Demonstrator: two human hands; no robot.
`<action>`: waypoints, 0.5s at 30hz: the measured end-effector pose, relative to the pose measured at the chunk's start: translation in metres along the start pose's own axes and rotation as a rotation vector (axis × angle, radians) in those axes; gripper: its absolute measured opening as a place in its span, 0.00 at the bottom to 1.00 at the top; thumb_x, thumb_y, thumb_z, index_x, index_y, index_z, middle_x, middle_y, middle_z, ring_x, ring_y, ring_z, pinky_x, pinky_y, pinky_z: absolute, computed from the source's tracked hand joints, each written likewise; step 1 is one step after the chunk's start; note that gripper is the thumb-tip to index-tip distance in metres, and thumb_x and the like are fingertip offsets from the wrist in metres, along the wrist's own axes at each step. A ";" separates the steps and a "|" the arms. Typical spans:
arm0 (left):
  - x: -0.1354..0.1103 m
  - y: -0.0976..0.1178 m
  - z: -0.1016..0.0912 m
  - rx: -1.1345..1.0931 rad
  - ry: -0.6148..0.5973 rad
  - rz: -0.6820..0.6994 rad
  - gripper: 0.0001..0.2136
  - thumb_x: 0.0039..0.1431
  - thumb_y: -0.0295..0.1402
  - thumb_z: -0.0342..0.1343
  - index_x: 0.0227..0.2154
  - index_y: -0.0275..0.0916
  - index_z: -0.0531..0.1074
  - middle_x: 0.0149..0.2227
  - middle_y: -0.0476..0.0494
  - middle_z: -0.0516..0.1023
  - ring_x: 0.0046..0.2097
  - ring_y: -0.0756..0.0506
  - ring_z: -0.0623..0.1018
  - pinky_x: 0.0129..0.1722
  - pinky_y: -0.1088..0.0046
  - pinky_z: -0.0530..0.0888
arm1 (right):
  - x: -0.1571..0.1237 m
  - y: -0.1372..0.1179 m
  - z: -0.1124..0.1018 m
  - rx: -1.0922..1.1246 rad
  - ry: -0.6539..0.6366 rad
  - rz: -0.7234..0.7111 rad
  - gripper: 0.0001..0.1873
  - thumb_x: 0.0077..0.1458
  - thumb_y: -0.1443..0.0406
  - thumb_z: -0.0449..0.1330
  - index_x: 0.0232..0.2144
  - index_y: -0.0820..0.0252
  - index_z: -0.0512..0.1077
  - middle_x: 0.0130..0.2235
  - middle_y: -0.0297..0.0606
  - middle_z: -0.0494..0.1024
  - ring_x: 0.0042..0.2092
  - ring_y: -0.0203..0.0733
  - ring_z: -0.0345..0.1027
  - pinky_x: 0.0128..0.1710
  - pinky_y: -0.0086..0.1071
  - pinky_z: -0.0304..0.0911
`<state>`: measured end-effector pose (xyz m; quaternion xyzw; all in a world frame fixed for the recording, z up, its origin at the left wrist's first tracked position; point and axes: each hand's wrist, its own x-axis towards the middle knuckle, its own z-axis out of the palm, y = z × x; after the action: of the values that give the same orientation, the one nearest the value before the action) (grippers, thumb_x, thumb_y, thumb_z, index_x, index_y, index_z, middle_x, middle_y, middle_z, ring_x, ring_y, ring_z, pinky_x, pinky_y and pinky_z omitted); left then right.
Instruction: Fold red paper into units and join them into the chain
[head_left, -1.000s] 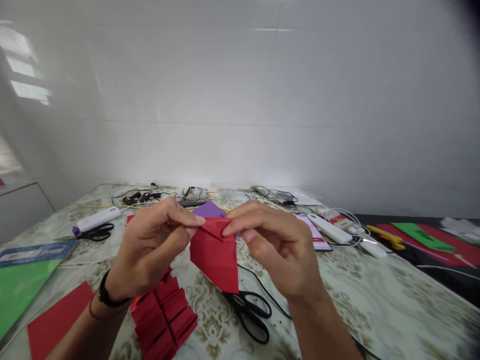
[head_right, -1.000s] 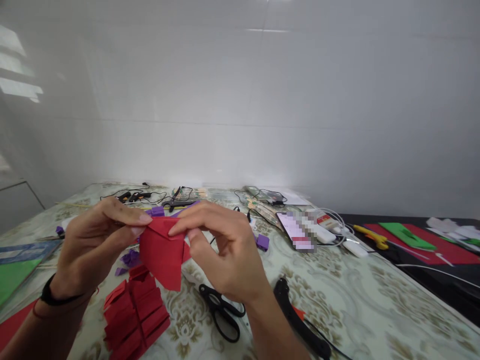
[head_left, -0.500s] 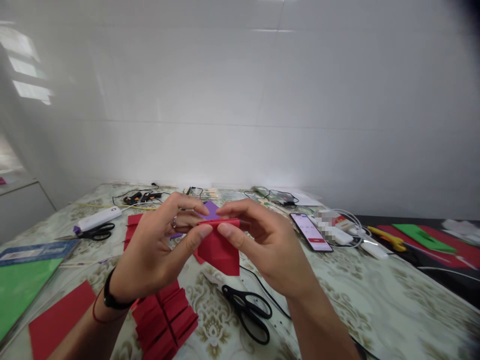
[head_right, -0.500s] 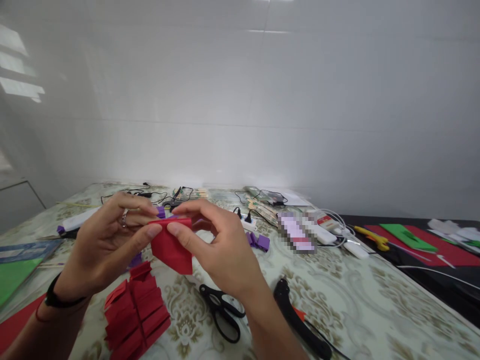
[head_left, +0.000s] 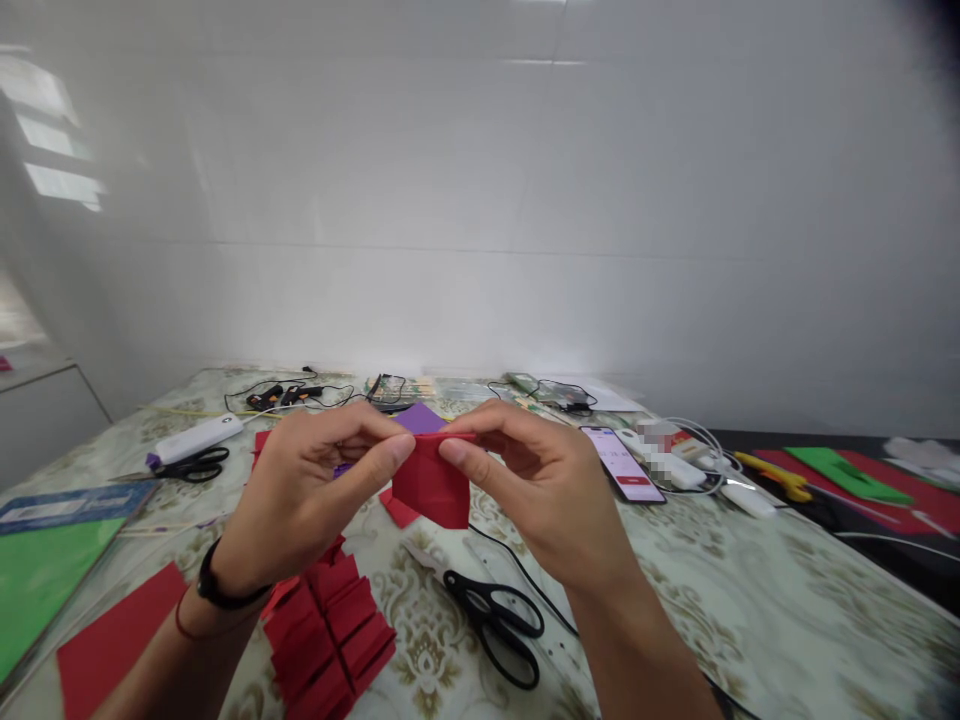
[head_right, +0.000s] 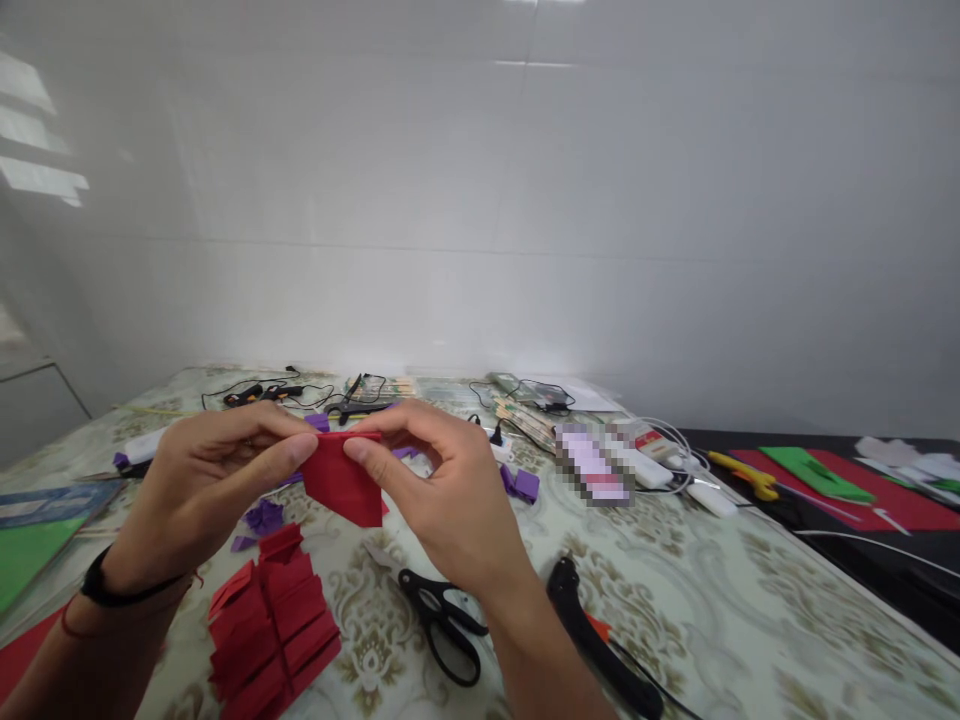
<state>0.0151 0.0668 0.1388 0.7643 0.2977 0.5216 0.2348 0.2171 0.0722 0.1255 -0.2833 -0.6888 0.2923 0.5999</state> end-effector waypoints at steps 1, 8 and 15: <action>0.000 0.000 0.001 -0.002 0.007 -0.003 0.08 0.67 0.28 0.61 0.32 0.40 0.82 0.27 0.51 0.84 0.26 0.53 0.80 0.27 0.84 0.74 | 0.000 0.000 0.001 0.005 -0.004 0.010 0.02 0.59 0.65 0.70 0.33 0.54 0.83 0.33 0.31 0.84 0.35 0.36 0.76 0.36 0.30 0.71; 0.001 -0.002 0.004 0.042 -0.016 -0.031 0.05 0.64 0.30 0.63 0.32 0.41 0.84 0.29 0.50 0.86 0.29 0.52 0.81 0.28 0.83 0.75 | 0.001 -0.001 0.000 -0.052 -0.061 0.002 0.05 0.61 0.66 0.67 0.32 0.55 0.83 0.33 0.32 0.85 0.36 0.37 0.77 0.38 0.30 0.70; 0.002 -0.002 0.003 0.091 0.019 -0.043 0.06 0.64 0.32 0.64 0.31 0.40 0.84 0.28 0.49 0.86 0.29 0.51 0.82 0.28 0.83 0.75 | 0.000 0.000 -0.001 -0.127 -0.009 -0.013 0.07 0.61 0.67 0.67 0.29 0.56 0.81 0.31 0.32 0.83 0.34 0.38 0.76 0.37 0.33 0.70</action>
<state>0.0181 0.0693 0.1376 0.7626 0.3394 0.5097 0.2082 0.2178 0.0724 0.1255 -0.3150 -0.7105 0.2451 0.5796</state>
